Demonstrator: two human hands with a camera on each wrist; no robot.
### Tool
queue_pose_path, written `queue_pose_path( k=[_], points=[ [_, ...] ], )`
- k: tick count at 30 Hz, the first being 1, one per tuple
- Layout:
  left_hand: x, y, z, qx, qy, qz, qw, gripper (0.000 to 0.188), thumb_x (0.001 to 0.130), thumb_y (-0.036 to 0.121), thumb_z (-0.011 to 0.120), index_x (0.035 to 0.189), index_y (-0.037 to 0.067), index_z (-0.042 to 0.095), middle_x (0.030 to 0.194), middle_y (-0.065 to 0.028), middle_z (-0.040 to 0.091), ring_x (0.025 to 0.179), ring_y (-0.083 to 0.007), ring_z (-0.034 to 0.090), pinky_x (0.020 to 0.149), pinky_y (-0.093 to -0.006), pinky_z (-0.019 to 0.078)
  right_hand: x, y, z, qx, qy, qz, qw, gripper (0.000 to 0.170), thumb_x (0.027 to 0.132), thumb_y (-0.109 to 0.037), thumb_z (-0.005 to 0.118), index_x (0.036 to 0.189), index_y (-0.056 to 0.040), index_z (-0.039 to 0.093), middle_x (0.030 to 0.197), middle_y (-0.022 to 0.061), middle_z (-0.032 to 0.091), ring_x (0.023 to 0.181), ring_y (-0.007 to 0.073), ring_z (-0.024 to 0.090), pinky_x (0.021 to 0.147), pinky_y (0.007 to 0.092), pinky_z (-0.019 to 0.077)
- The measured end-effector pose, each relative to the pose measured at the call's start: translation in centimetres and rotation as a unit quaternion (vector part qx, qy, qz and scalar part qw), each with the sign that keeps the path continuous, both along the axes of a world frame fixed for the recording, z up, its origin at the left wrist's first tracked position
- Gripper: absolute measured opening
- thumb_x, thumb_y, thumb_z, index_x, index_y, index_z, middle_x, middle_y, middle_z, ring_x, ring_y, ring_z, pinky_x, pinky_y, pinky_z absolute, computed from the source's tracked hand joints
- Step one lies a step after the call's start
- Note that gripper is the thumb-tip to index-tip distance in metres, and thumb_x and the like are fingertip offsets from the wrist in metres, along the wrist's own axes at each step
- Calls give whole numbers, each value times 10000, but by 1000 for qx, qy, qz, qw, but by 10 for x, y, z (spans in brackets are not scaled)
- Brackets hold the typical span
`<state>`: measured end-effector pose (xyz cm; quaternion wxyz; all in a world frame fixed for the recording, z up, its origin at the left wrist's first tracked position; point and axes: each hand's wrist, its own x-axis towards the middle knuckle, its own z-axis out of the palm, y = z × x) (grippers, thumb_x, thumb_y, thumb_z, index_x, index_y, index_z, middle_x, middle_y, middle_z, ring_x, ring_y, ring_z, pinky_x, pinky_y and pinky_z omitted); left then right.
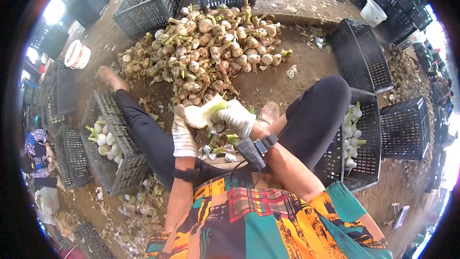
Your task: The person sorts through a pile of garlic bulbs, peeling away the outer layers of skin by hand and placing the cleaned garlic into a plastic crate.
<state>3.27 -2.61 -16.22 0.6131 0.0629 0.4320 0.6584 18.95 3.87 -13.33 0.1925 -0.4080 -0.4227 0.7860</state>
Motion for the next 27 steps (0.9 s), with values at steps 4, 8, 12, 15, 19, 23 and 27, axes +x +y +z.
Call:
queue_pose_path(
  k=[4,8,12,15,19,23,27],
  points=[
    [-3,7,-44,-115,120,70,984,232,876,297,662,935,74,633,741,-44,628,642,-116,579,539,-257,506,7,2,-20,-40,-7,-32,999,157,736,-28,618,873,27,670,707,49,642,589,117,589,543,257,481],
    [13,-2,-22,83,578,48,810,244,870,161,656,1069,28,607,1039,-105,593,823,-160,593,743,-290,506,-6,-12,-23,94,-76,-30,992,165,775,-118,645,880,4,678,711,26,650,627,116,591,568,276,477],
    [6,-11,-41,58,272,-59,959,254,849,94,646,1079,-3,599,952,-59,599,856,-138,570,745,-262,490,-2,-13,-14,121,-60,56,989,177,771,-88,645,916,5,689,768,40,676,705,104,610,642,247,487],
    [11,-12,-16,17,307,-84,948,162,834,68,649,967,-24,636,949,-50,597,836,-105,559,708,-239,486,11,-11,-6,90,-32,67,993,198,761,-55,631,932,21,693,804,59,688,717,118,619,653,247,489],
    [0,-7,6,153,642,-104,744,113,836,45,631,885,-56,615,870,-86,621,728,-132,583,712,-247,487,18,-8,6,86,-8,66,994,187,751,-35,609,911,23,686,794,66,681,722,121,612,675,265,484],
    [-11,-8,-7,104,353,-127,921,134,882,81,599,965,-23,604,821,-81,630,732,-145,617,649,-266,523,16,-4,-3,467,62,47,881,83,777,-44,620,818,27,631,794,56,637,761,156,602,699,276,483],
    [9,-16,4,124,423,-63,895,215,974,226,489,987,24,562,825,-47,587,771,-133,594,680,-263,512,8,-3,-33,-12,260,-117,958,54,752,-3,592,798,13,615,806,122,638,705,185,611,672,292,495]
  ],
)
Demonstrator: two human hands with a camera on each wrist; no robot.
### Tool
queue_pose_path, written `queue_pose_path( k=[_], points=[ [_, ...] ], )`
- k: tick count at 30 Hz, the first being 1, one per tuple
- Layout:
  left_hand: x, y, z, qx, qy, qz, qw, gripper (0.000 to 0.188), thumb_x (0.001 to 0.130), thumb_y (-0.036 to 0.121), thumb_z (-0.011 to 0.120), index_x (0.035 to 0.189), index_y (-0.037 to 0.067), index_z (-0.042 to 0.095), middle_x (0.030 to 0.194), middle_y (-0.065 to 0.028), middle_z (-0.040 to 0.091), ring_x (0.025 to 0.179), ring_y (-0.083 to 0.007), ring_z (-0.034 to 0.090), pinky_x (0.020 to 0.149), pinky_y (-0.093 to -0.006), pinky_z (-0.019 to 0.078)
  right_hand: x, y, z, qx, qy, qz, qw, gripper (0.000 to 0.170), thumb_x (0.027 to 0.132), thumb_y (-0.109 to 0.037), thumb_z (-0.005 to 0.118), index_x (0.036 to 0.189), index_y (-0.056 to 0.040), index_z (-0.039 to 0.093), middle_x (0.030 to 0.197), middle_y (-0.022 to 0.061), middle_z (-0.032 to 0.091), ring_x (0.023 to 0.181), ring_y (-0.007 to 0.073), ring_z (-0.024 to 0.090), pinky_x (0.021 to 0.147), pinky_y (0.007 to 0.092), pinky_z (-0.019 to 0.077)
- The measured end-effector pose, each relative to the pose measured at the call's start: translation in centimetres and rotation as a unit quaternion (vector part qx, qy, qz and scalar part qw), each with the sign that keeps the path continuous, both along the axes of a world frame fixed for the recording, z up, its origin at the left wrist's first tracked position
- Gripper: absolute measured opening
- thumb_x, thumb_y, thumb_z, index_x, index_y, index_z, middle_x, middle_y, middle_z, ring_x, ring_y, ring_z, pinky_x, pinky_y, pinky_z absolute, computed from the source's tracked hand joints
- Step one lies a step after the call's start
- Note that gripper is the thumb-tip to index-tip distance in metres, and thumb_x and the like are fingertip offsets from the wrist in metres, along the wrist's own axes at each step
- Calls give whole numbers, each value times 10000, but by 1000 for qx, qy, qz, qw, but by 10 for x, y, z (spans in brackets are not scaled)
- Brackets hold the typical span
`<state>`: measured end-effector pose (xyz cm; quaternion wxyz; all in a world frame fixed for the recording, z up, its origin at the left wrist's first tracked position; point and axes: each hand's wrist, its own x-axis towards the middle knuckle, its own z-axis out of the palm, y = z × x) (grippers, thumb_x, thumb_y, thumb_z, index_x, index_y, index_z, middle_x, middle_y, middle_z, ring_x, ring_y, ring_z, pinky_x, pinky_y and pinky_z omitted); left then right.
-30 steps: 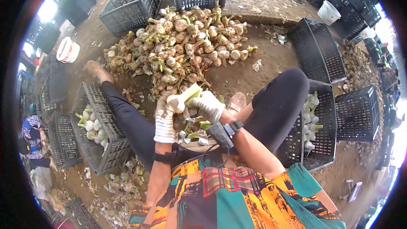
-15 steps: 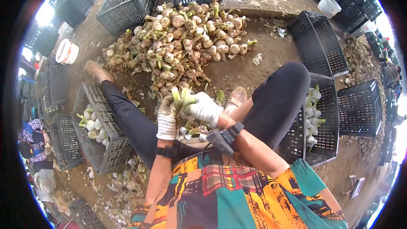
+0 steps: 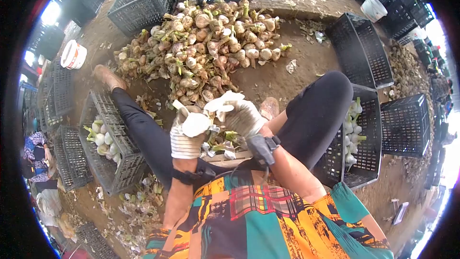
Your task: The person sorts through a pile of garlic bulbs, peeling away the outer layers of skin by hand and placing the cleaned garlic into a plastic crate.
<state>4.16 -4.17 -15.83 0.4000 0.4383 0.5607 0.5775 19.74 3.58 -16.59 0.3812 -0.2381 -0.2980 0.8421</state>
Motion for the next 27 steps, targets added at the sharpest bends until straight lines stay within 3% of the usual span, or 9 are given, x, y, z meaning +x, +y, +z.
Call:
queue_pose_path(
  k=[1,8,11,14,17,20,22,26,27],
  points=[
    [9,-2,19,8,216,32,976,268,990,275,462,1001,24,556,832,-48,586,794,-134,589,706,-265,508,6,2,-22,155,-147,16,977,61,747,-14,591,795,10,618,784,118,637,690,177,610,649,294,495],
    [-19,-3,-43,-36,-489,36,871,266,971,153,485,1207,35,456,1144,-85,581,958,-171,615,826,-273,531,5,6,-41,278,-438,337,785,184,713,-133,602,828,-10,676,673,73,637,592,142,547,548,311,448],
    [-24,10,-56,-79,-479,207,849,235,920,110,556,1142,37,536,1057,-93,635,873,-206,641,743,-305,559,7,-8,5,322,-154,264,896,148,730,-75,628,854,-7,670,749,60,649,681,149,589,626,288,470],
    [-31,11,-56,-131,-441,268,847,167,929,147,548,1019,52,651,938,-68,673,741,-174,645,601,-297,549,15,11,-10,511,-273,49,813,43,764,6,633,774,3,591,719,4,598,660,151,564,607,268,450],
    [-22,11,-43,-116,-368,318,866,129,912,120,572,971,47,660,904,-68,674,675,-158,640,496,-267,514,19,58,-3,95,-254,121,955,76,801,-88,616,859,-39,626,770,50,621,683,158,560,634,285,457],
    [-19,16,-28,-75,-251,310,914,114,808,96,705,870,10,664,791,-30,651,645,-113,590,537,-242,473,-9,43,10,385,-745,220,498,420,771,-130,630,1181,-53,576,956,96,646,869,178,599,772,314,493],
    [-15,18,-13,-95,-195,297,930,115,799,86,708,846,-3,653,781,-32,640,654,-114,583,575,-253,473,-22,11,-4,215,-361,20,907,488,760,-86,654,1232,-58,536,950,108,632,876,192,607,789,313,490],
    [-9,22,-34,-76,-36,287,954,127,789,68,705,831,-29,635,772,-34,611,678,-121,553,649,-285,461,-59,-11,13,423,-434,-26,795,343,748,-18,647,1089,-22,609,946,76,645,836,166,605,777,282,486],
    [-7,22,-30,-96,-50,269,957,113,790,58,703,852,-20,648,769,-32,621,684,-121,559,658,-278,465,-57,-7,7,283,-411,-28,866,286,741,-7,647,1027,-13,622,887,67,646,796,163,606,745,275,489]
  ],
)
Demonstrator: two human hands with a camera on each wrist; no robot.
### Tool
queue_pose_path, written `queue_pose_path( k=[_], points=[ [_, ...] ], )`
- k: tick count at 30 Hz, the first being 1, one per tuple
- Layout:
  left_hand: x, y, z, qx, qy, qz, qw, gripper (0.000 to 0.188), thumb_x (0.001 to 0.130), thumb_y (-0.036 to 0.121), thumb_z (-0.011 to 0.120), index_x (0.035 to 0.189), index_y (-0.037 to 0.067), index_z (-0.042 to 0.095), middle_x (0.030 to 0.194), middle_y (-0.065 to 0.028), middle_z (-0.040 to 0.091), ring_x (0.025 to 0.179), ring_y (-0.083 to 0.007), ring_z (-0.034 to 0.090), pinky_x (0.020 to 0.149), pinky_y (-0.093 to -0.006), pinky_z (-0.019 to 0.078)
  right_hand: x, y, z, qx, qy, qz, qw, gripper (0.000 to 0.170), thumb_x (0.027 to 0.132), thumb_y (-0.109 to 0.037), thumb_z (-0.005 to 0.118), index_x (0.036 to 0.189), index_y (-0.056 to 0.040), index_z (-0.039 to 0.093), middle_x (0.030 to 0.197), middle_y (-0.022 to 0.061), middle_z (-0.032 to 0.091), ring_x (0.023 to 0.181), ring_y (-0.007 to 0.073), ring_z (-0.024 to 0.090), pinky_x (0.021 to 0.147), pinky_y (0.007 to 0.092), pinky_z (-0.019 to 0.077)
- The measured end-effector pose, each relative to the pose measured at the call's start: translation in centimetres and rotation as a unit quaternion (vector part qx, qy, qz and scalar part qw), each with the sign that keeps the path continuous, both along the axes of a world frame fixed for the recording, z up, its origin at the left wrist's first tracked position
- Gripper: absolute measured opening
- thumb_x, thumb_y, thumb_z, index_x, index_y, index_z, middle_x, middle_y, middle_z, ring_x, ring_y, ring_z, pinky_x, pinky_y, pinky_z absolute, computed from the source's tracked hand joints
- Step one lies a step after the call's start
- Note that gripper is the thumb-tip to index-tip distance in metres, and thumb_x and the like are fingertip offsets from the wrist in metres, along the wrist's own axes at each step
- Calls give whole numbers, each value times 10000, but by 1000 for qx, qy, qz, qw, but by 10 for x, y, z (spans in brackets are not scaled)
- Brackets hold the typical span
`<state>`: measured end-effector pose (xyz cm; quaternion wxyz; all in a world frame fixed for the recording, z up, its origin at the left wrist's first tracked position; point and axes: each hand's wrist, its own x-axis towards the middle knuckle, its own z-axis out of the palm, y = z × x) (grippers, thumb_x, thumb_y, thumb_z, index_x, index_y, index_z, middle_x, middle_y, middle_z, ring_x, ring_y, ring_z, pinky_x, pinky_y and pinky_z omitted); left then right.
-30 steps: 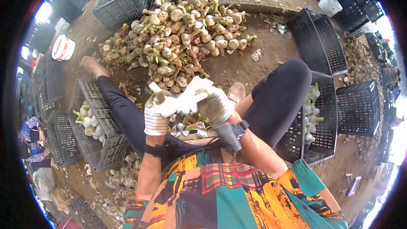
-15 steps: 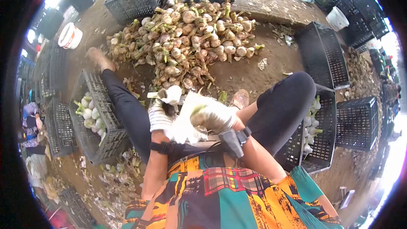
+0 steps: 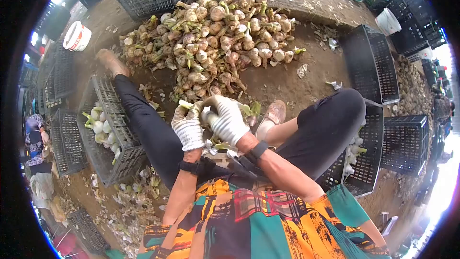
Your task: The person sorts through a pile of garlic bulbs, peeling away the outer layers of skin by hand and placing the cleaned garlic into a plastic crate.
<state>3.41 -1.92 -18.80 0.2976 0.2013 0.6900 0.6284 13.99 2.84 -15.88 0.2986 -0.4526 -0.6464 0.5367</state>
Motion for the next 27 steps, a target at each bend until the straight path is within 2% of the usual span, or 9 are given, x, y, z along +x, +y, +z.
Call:
queue_pose_path(
  k=[4,10,14,15,21,23,25,26,27],
  points=[
    [-13,5,-11,22,-198,103,975,101,819,63,668,903,8,668,813,-53,668,690,-139,625,589,-261,517,31,33,-65,-266,106,-194,938,141,687,32,651,814,-10,607,684,66,603,545,145,576,508,271,494],
    [-19,9,-11,3,-222,130,966,126,806,86,700,907,19,665,839,-48,661,708,-138,630,593,-269,527,42,40,-116,13,-150,184,971,329,821,-262,580,1039,-27,654,950,123,668,851,219,638,745,326,497],
    [-64,-2,18,104,56,154,981,49,824,57,681,834,45,634,739,15,586,623,-108,540,528,-265,471,34,75,-83,-122,-259,116,951,310,785,-248,573,954,-13,683,946,221,658,869,348,633,812,401,492],
    [-90,-6,29,99,132,202,965,56,832,55,666,877,24,653,781,-7,626,635,-109,550,546,-267,485,47,98,-125,39,-300,64,951,263,748,-150,557,918,-11,701,888,222,670,836,314,659,772,355,510],
    [-226,-84,75,-264,586,378,666,502,782,260,746,1166,-19,581,980,-152,676,817,-208,660,673,-301,550,96,224,-171,-56,-157,-357,919,293,773,-244,648,924,5,690,736,91,670,635,189,607,577,319,481],
    [-192,-60,85,-136,531,325,771,463,765,92,744,1172,-34,563,1013,-159,639,786,-235,657,664,-290,576,87,252,-156,-152,-128,-384,902,355,774,-315,683,932,3,679,786,86,675,660,194,607,570,336,475],
    [-138,-18,76,-46,344,202,916,355,819,122,695,1124,-23,584,1028,-153,631,782,-231,657,638,-291,571,112,304,-246,69,-294,-252,919,410,774,-338,692,979,16,669,849,100,684,723,190,617,606,329,487],
    [-115,0,75,-91,215,120,965,318,841,144,670,1100,-21,590,1016,-147,634,776,-221,656,629,-290,568,101,300,-232,-72,-50,-320,943,416,783,-339,678,1003,14,669,875,120,688,765,193,620,652,333,490],
    [-95,14,72,-134,79,32,987,287,863,167,645,1076,-20,595,1004,-142,637,770,-212,654,621,-289,565,84,282,-155,-142,-198,-309,919,410,780,-315,675,1027,12,661,876,115,685,747,210,617,675,334,491]
  ],
)
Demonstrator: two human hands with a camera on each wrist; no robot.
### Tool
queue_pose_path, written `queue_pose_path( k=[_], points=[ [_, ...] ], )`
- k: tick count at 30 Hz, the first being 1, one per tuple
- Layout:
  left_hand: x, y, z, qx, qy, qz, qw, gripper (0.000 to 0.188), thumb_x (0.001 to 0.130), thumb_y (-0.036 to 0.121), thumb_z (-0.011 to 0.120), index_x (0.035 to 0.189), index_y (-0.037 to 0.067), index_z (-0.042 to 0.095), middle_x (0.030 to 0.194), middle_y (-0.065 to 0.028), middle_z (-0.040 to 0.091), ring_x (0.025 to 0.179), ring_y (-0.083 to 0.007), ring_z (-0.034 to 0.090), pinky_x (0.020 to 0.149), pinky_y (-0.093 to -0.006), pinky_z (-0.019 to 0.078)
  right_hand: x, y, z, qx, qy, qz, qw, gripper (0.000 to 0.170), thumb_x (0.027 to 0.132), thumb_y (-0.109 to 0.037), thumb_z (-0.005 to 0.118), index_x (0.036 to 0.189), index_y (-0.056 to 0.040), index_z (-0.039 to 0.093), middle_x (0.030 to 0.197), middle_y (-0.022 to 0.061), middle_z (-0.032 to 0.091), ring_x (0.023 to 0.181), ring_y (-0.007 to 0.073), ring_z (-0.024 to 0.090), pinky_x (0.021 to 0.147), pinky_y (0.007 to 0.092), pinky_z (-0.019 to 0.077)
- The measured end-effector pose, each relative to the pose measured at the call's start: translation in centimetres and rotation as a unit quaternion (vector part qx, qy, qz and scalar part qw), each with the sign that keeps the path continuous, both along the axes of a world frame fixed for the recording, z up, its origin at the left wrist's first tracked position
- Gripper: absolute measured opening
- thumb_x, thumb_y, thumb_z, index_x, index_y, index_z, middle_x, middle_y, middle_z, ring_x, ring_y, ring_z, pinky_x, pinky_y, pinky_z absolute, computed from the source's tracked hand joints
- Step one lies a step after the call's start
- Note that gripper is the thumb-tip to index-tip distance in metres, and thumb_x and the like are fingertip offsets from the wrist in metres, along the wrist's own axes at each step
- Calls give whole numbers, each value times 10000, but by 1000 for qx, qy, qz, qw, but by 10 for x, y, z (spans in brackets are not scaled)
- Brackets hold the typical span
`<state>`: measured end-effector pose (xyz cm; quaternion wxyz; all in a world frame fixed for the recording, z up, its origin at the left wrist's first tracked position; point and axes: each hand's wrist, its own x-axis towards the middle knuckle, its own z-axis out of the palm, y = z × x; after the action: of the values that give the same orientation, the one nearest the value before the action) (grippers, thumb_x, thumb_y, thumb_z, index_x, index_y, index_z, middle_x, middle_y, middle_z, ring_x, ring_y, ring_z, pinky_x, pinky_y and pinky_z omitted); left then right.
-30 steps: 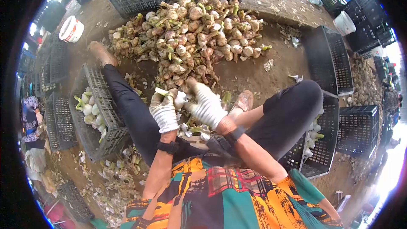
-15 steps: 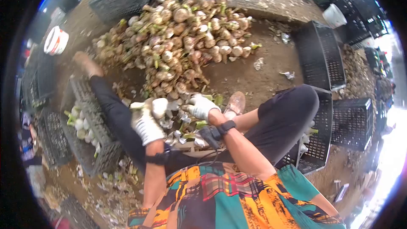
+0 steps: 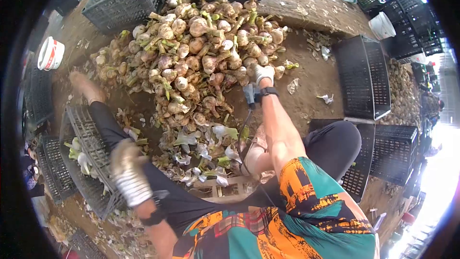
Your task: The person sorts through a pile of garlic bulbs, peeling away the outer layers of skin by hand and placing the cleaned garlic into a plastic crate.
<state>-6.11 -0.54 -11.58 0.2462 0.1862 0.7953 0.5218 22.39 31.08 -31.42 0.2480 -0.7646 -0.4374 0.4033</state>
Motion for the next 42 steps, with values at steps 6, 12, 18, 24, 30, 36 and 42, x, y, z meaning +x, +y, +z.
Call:
queue_pose_path(
  k=[6,12,18,24,30,36,42],
  points=[
    [77,25,-103,76,-664,-23,744,246,882,280,623,1020,86,558,937,-113,614,830,-226,611,634,-340,531,16,-56,10,-53,340,-92,935,162,733,-111,671,870,-25,686,850,83,679,766,194,642,628,323,508],
    [102,26,-116,284,-808,4,516,475,896,345,600,1258,58,493,1080,-102,592,966,-203,568,904,-342,461,-78,-241,139,174,153,254,939,420,729,-61,683,1124,38,579,917,70,642,780,120,608,713,241,489],
    [94,-4,-32,329,-409,-178,832,361,890,75,610,1239,13,538,1047,-80,625,926,-158,593,830,-280,498,-62,-242,199,-124,488,115,856,308,835,-156,677,1083,13,610,936,75,632,728,98,586,613,248,491],
    [99,-27,-30,214,-138,-222,941,361,884,11,593,1241,2,537,1150,-83,592,991,-140,573,879,-269,484,-64,-257,203,-111,429,208,872,247,859,-130,635,1069,-4,611,894,24,628,702,95,585,625,236,507],
    [103,-33,-36,271,-287,-183,900,381,879,152,650,1216,36,514,991,-64,604,798,-139,609,700,-262,533,-47,-264,199,-123,510,170,834,249,819,-86,657,1036,33,633,844,51,640,708,109,598,637,257,514],
    [110,-35,-23,235,-34,-261,935,263,871,117,656,1105,31,573,1010,-69,609,809,-127,604,688,-245,514,-38,-270,202,-53,455,239,856,179,809,-80,621,958,18,634,808,29,626,690,94,581,609,232,485],
    [108,-37,-18,242,-476,-136,835,287,884,235,623,1092,40,590,859,-77,631,592,-112,571,440,-168,379,-52,-284,174,52,438,178,880,156,761,-12,578,905,12,635,771,26,626,667,96,560,618,251,473]
  ],
)
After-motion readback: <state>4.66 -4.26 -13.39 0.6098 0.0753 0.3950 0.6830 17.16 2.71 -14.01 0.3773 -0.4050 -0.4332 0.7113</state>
